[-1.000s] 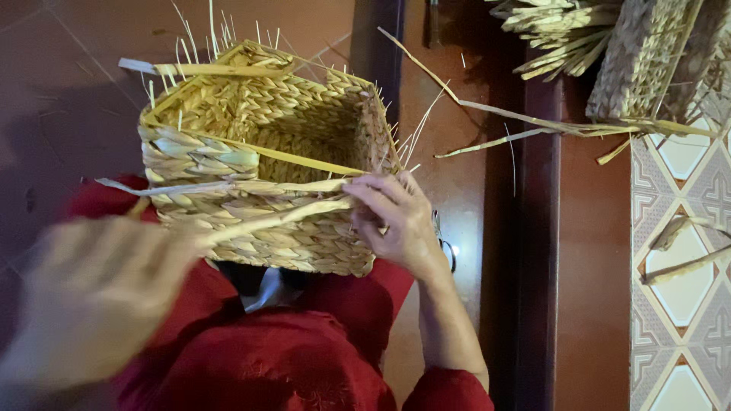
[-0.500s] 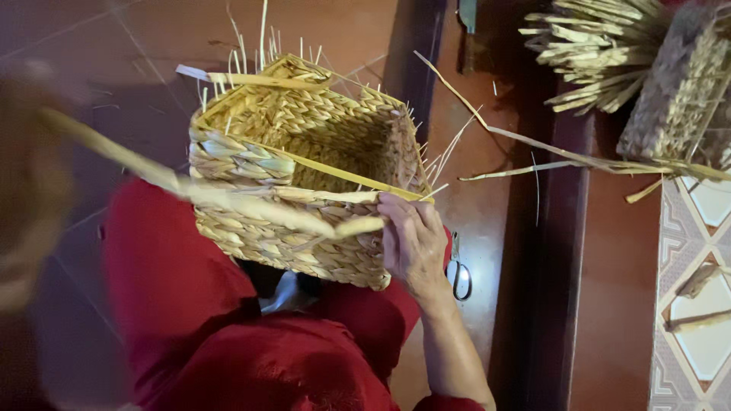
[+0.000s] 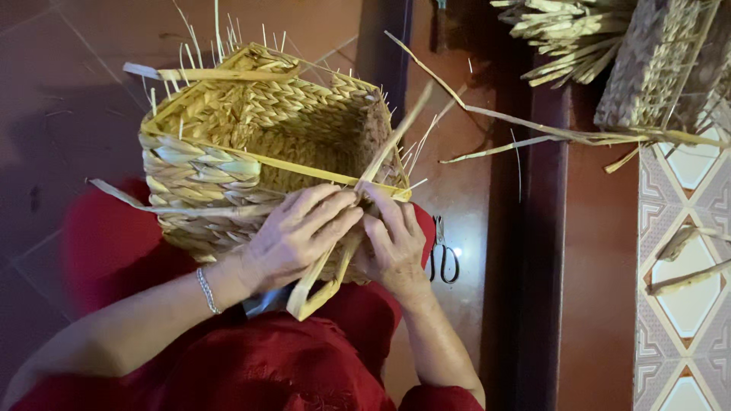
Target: The person sits on the floor with a woven water-hyacinth basket on their lap and weaves flat plant strips around the basket rim, tucking and tightening the strips by hand to bind the edge. They pull strips from a pile beside them and work around the rim, finishing the edge binding.
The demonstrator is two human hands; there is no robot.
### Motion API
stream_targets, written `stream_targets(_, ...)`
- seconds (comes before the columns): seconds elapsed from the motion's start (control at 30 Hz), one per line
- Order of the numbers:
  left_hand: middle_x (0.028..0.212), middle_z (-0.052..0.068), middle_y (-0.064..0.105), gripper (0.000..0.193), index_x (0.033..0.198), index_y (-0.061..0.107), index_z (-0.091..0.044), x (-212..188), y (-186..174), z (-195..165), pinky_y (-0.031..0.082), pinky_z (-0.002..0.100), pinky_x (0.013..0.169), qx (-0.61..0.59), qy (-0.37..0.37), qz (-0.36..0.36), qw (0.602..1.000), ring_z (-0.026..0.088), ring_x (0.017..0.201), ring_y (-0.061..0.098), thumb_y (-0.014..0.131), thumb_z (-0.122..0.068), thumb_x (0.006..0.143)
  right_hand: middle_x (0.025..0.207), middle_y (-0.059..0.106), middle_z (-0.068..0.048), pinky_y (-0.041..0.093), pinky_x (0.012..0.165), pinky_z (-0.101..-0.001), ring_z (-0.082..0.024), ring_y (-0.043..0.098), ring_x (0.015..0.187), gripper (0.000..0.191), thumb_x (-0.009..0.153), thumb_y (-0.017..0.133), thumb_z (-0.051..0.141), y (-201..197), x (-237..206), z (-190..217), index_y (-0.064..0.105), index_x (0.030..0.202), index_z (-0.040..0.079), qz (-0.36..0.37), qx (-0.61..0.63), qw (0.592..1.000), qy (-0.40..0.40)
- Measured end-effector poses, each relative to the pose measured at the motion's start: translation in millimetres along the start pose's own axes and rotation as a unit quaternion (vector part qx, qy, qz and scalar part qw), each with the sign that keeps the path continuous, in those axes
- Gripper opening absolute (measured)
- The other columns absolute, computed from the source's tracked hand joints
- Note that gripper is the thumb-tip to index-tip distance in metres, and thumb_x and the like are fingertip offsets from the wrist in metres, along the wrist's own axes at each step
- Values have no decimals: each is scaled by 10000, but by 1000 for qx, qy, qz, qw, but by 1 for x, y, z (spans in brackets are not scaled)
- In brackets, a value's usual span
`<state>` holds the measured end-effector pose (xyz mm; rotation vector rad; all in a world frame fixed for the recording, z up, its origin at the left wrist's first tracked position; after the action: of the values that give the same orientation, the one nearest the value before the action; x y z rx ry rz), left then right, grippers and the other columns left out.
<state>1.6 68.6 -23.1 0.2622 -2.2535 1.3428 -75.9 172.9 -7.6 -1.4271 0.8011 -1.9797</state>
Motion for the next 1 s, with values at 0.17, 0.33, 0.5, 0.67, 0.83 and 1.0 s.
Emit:
stream_targets(0.17, 1417, 228, 543, 516, 1348, 582, 81, -8, 0, -20, 452, 480, 1105, 73, -18, 2, 997, 372, 1378, 473, 615, -124, 875, 1400, 626, -151, 543, 926, -395, -331, 632, 1060, 285, 786, 770, 51, 3, -4, 4, 574, 988, 7, -7, 19, 1000, -2)
stream_targets(0.33, 1372, 221, 588, 542, 1357, 583, 91, 6, -24, -5, 483, 430, 1112, -9, -24, 57, 998, 344, 1337, 527, 630, -29, 831, 1368, 653, -144, 511, 917, -389, -306, 602, 1047, 271, 746, 777, 77, 7, -9, 6, 607, 954, 45, 6, 16, 1000, -1)
stream_targets(0.5, 1099, 121, 730, 245, 1120, 746, -52, 58, -11, 91, 529, 415, 962, -30, -160, 197, 967, 245, 975, 642, 610, -39, 916, 1367, 630, -163, 484, 920, -451, -354, 596, 1137, 305, 731, 761, 76, 17, -11, 3, 578, 966, 13, 24, -23, 999, 4)
stream_targets(0.67, 1032, 27, 796, 306, 1175, 777, -152, 82, 71, 126, 548, 370, 823, -239, -173, 452, 841, 175, 875, 683, 733, -196, 876, 1376, 602, -166, 436, 911, -483, -362, 563, 1133, 371, 707, 775, 147, 26, -12, -2, 589, 1005, 29, 45, -30, 998, 27)
stream_targets(0.83, 1102, -20, 794, 413, 1214, 738, -99, 89, 87, 93, 560, 270, 878, -492, -26, 462, 737, 88, 959, 692, 775, -269, 839, 1437, 586, -176, 441, 927, -481, -354, 561, 1166, 428, 775, 807, 212, 23, -14, -3, 586, 1073, 0, 61, -25, 998, 25)
stream_targets(1.0, 930, 4, 811, 324, 1133, 795, -91, 80, 93, 108, 557, 276, 739, -418, -100, 436, 791, 82, 807, 676, 763, -270, 865, 1356, 645, -181, 490, 948, -441, -350, 602, 1120, 332, 816, 777, 132, 12, -18, -3, 602, 1081, 35, 20, 41, 998, 42)
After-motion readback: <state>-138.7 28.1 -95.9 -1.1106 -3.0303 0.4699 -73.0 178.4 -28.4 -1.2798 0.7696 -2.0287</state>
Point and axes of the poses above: each hand's wrist, its own x-axis towards the middle knuckle, its own y-axis out of the palm, z = x × y, the point moved 8 cm from there along x, towards the middle knuckle
